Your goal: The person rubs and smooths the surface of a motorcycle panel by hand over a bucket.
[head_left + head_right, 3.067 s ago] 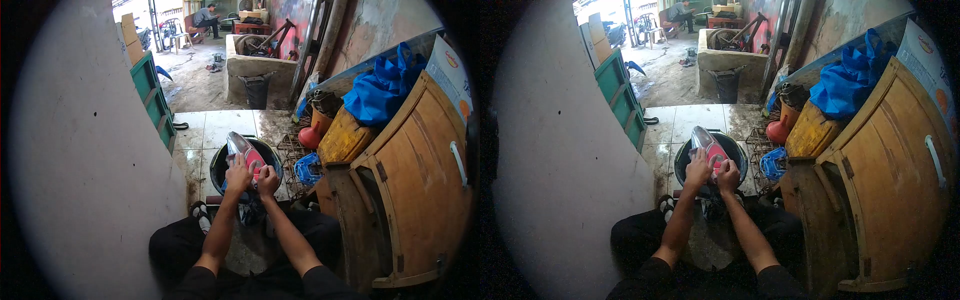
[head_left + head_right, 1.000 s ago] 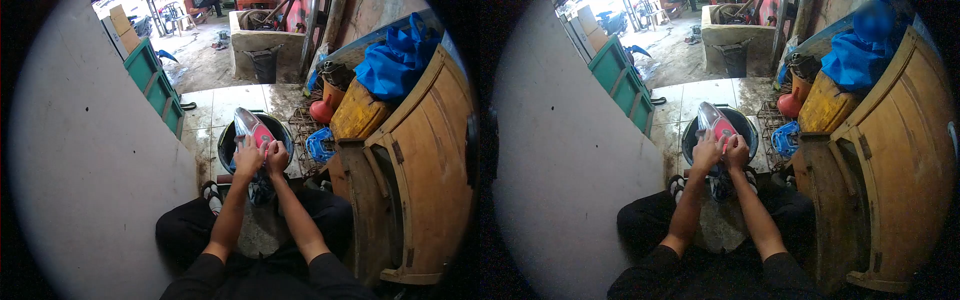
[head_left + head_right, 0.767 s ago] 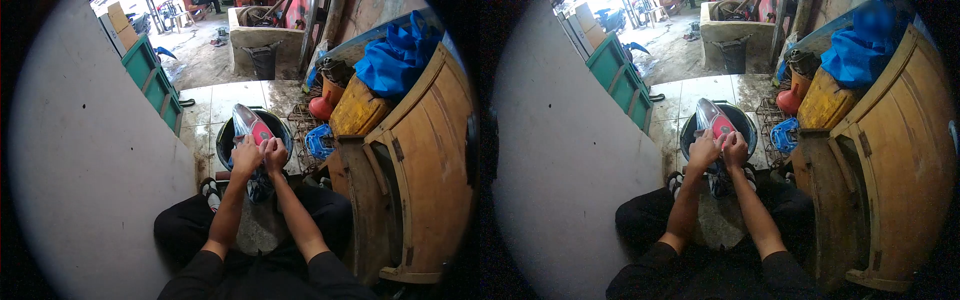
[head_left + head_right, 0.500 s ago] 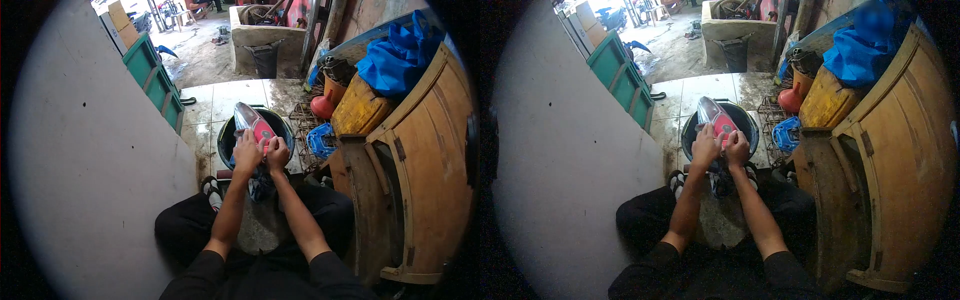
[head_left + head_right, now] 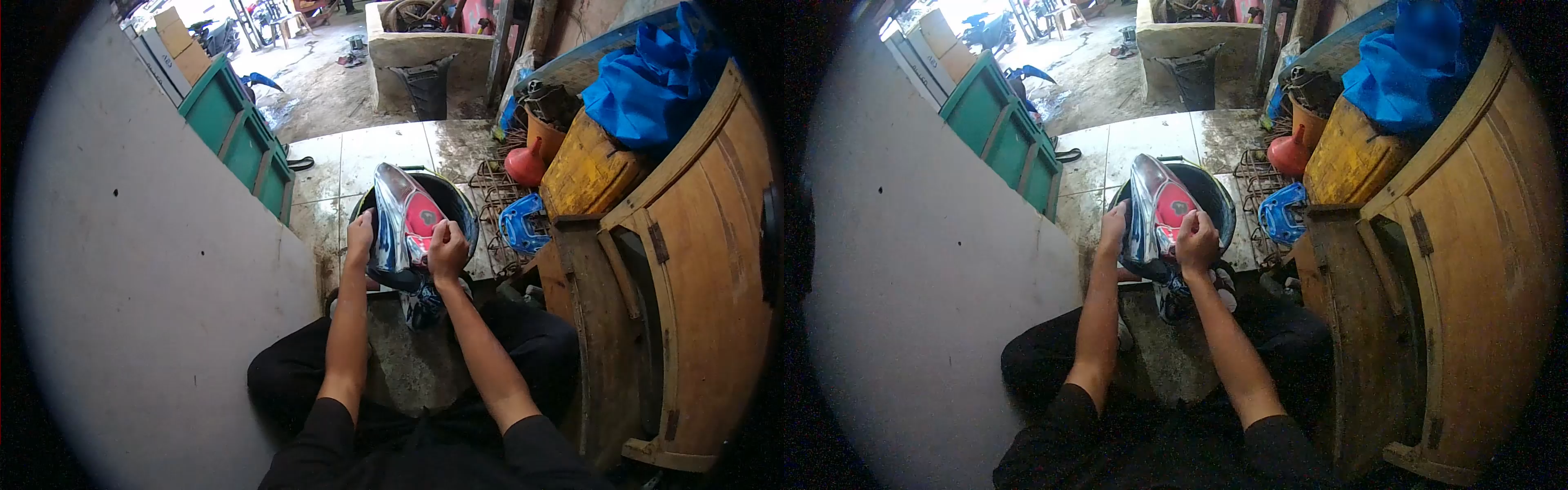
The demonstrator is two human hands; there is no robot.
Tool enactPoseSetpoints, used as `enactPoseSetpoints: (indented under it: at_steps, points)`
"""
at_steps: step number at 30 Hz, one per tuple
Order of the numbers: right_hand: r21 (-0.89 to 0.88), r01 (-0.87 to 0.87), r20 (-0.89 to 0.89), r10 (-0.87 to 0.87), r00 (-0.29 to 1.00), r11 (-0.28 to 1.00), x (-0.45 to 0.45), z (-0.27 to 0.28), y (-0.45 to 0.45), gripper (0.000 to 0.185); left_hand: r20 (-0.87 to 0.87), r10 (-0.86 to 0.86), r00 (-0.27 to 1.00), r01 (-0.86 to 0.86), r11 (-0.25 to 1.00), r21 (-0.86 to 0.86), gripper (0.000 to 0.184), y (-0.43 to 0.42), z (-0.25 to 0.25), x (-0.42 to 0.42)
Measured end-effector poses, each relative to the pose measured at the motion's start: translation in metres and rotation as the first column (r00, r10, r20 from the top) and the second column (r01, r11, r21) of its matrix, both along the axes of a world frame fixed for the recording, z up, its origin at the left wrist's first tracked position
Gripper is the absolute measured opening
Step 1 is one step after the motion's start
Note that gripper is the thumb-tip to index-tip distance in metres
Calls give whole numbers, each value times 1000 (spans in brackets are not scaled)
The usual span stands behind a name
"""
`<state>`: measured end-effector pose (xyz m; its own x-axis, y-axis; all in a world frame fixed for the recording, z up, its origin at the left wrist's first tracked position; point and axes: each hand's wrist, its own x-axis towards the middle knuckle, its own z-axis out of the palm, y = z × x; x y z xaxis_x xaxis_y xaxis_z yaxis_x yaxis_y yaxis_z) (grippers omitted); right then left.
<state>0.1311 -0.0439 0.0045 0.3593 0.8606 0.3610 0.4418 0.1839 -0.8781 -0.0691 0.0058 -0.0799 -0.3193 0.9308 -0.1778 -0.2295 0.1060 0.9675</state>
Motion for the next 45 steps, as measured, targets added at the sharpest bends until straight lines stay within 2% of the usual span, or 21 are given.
enactPoseSetpoints:
  at_steps: [1, 2, 3, 5, 7, 9, 12, 17, 25, 30, 33, 34, 35, 36, 37, 38, 39, 41, 42, 44, 45]
  points:
    - [-2, -1, 25, 1, 1000, 1000, 1, -1, 1, 30, 285, -85, 955, 107, 992, -61, 38, 10, -11, -6]
    - [-6, -3, 49, 4, 999, 1000, 1, -3, 1, 30, 508, -122, 852, 234, 959, -163, 35, 20, -21, -14]
    - [-9, 0, 47, 0, 999, 1000, 1, -1, 0, 30, 579, -108, 808, 311, 913, -263, 31, 29, -25, -19]
    - [8, 0, 54, 0, 999, 1000, 1, 3, -1, 29, 444, -205, 872, 358, 886, -294, 31, 43, -38, -17]
    - [21, 8, 24, -8, 1000, 1000, -1, 5, -1, 29, 508, -276, 816, 441, 865, -238, 30, 55, -45, -19]
    - [6, 9, 25, -9, 1000, 1000, 0, 3, -1, 28, 466, -268, 843, 473, 782, -406, 26, 57, -47, -22]
    - [31, 10, 17, -11, 1000, 999, -1, 0, 2, 28, 488, -282, 826, 510, 741, -436, 27, 46, -46, -17]
    - [66, 11, -18, -10, 1000, 998, -1, 0, 1, 28, 526, -302, 795, 544, 738, -399, 28, 33, -54, -16]
    - [47, -3, 33, 2, 999, 999, 0, 1, -1, 29, 527, -314, 790, 540, 763, -356, 30, 29, -65, -19]
    - [65, -12, -15, 13, 1000, 998, -1, 0, -1, 29, 501, -337, 797, 524, 799, -296, 31, 35, -74, -21]
    - [63, -1, 13, 0, 1000, 998, -1, 0, 1, 29, 401, -383, 832, 477, 864, -164, 32, 44, -82, -20]
    - [58, 5, 25, -7, 1000, 998, -1, -1, 1, 29, 287, -415, 864, 455, 886, -89, 32, 46, -70, -17]
    - [58, 2, 23, -3, 1000, 998, -1, -1, 0, 29, 74, -421, 904, 424, 906, -18, 38, 48, -59, -13]
    - [56, -2, -11, 2, 1000, 998, -1, -2, 0, 29, -246, -417, 875, 396, 909, -132, 39, 48, -56, -21]
    - [56, -5, -45, 7, 999, 998, -1, -2, 0, 29, -537, -403, 741, 332, 915, -229, 41, 46, -46, -27]
    - [47, -11, -7, 11, 1000, 999, -1, -1, 1, 29, -680, -359, 640, 208, 932, -297, 35, 52, -48, -35]
    - [54, -14, -9, 14, 1000, 998, 0, -2, 2, 29, -761, -353, 544, 90, 926, -365, 31, 36, -6, -25]
    - [79, 6, 10, -7, 1000, 997, -1, -3, 2, 29, -790, -256, 557, 123, 966, -227, 29, 22, 26, -26]
    - [80, 5, 5, -5, 1000, 997, -1, -2, 2, 29, -793, -255, 554, 121, 966, -227, 29, 14, 43, -24]
    - [28, 2, 21, -3, 1000, 1000, 0, -2, 1, 29, -860, -38, 509, 28, 999, -27, 27, -3, 77, -17]
    - [30, 2, 18, -3, 1000, 1000, 0, -2, 0, 29, -862, -36, 506, 28, 999, -26, 27, -10, 94, -11]
